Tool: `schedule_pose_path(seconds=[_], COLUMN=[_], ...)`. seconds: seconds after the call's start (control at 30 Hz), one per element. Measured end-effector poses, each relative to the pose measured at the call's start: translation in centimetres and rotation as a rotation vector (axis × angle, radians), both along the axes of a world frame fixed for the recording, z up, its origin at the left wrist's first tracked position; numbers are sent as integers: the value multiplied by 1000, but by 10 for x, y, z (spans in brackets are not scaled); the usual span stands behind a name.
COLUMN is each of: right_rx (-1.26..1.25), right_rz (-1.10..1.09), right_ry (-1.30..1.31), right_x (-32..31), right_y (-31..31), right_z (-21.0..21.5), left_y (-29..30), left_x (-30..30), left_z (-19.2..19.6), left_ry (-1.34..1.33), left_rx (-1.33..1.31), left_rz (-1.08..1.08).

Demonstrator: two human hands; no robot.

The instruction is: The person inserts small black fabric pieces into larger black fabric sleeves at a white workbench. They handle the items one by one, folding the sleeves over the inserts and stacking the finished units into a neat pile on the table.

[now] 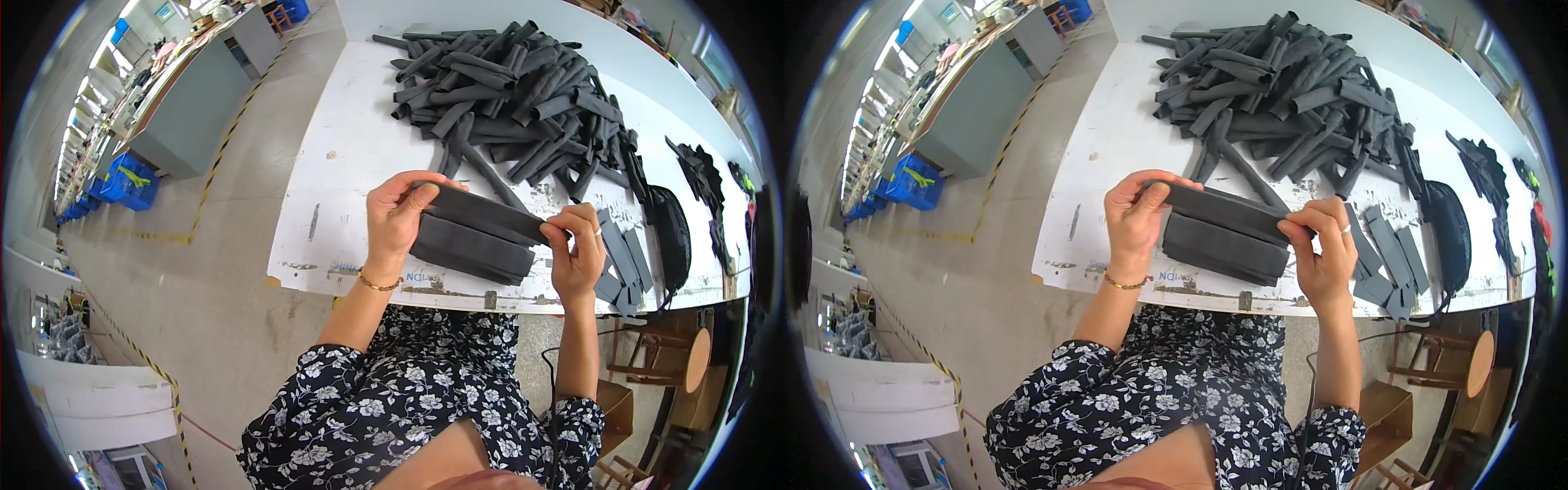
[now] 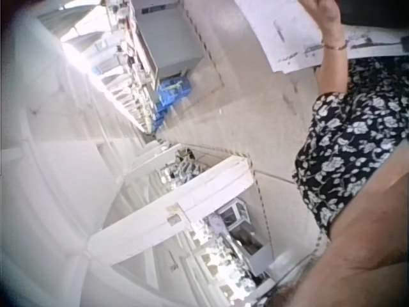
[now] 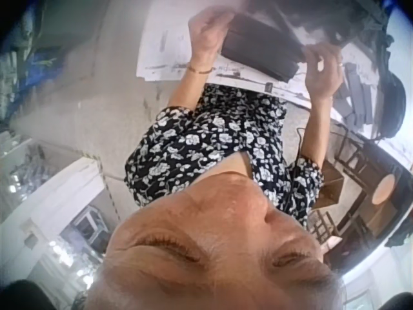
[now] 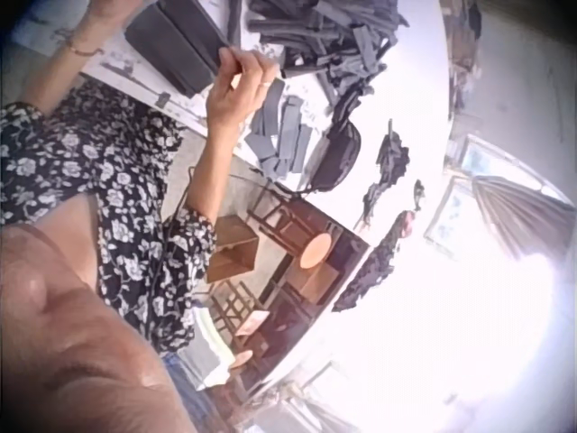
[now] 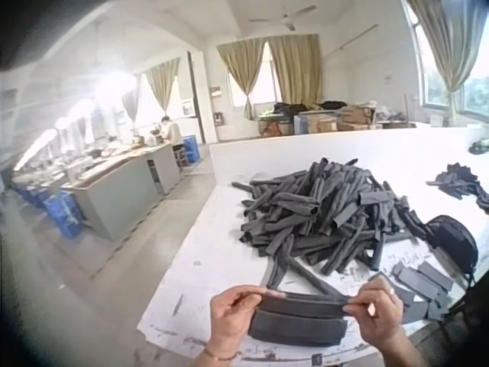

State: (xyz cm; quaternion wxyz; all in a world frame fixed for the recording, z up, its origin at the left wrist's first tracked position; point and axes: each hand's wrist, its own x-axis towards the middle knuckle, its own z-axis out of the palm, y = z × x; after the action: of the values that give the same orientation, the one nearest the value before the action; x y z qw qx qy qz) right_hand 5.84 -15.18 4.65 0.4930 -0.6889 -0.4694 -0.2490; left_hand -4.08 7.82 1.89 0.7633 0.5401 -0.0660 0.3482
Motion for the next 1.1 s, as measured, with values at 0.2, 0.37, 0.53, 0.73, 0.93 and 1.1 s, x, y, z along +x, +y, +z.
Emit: schedule_pose_path(seconds=[0.2,0.37,0.53,0.73,0.93,1.1], right_rx=[-67,-36,-72,-105,-131,-360], right_rz=[58,20,52,78,-27,-23], right_ry=[171,-153,-402,120,47,-81], right_x=[-4,-6,-9,-12,-20,-31], right_y=[-1,-2,-1,-7,-10,8], right_z=[2,2,9,2,8,45], left_y=[-1,-3,-6,-4,-12,-17], left_x=[1,2,7,1,-10,-12], left_z=[-1,-9,-13,-8,18,22], left_ry=[-47,-85,-169,-89,0,0], left_rx=[123,12,-302,-241,178,428], left_rz=[46,-24,-155,-97,-17,34])
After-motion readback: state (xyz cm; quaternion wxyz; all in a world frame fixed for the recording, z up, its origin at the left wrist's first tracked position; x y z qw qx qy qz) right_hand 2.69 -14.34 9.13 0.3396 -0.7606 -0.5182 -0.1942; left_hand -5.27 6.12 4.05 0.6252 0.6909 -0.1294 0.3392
